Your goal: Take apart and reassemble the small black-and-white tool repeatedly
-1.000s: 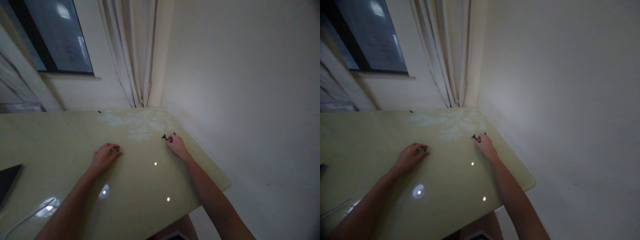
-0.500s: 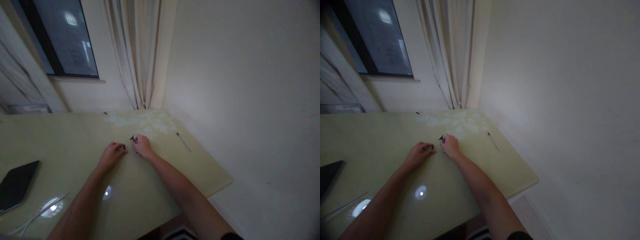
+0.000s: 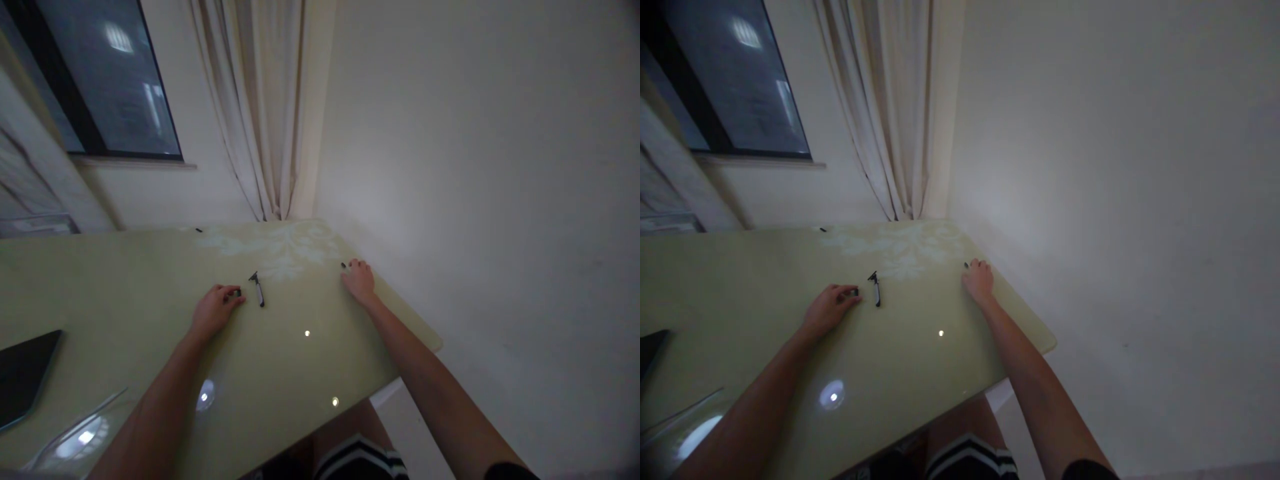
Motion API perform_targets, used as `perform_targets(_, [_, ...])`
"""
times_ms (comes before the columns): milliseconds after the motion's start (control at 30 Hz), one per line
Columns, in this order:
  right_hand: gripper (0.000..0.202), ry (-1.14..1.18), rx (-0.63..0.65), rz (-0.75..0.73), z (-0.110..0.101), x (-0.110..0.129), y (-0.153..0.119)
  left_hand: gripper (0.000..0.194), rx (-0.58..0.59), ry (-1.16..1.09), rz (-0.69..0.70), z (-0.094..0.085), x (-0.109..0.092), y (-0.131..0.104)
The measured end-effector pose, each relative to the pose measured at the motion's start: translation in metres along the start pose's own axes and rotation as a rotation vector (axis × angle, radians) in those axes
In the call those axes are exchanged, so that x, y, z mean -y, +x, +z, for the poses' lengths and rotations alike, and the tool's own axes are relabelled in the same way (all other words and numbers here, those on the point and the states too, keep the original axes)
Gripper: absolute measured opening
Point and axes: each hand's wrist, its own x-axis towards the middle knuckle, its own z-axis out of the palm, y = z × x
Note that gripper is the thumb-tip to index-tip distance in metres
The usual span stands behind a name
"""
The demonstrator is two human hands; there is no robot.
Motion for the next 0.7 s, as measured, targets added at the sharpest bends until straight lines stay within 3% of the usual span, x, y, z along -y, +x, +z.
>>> perform_targets(100, [0.020, 0.050, 0.064, -0.029, -0.006, -0.020, -0.002, 0.051, -0.007, 0.013, -0.015, 0.000, 0.000, 0.001])
perform_targets(167, [0.020, 0.104, 0.105, -0.085, -0.003, -0.011, -0.005, 0.049, -0.012, 0.021, -0.019, 0.000, 0.000, 0.002])
perform_targets(233, [0.020, 0.171, 0.144, -0.158, 0.007, 0.015, -0.010, 0.048, -0.014, 0.027, -0.016, 0.000, 0.001, 0.001])
perform_targets(467, [0.017, 0.345, 0.204, -0.317, 0.060, 0.141, -0.035, 0.050, -0.027, 0.033, 0.011, -0.002, 0.006, -0.004])
perform_targets(567, [0.017, 0.373, 0.199, -0.303, 0.076, 0.165, -0.044, 0.051, -0.042, 0.026, 0.031, -0.001, 0.008, -0.008])
perform_targets(700, [0.019, 0.397, 0.218, -0.284, 0.082, 0.168, -0.048, 0.049, -0.062, 0.020, 0.024, 0.000, 0.009, -0.010])
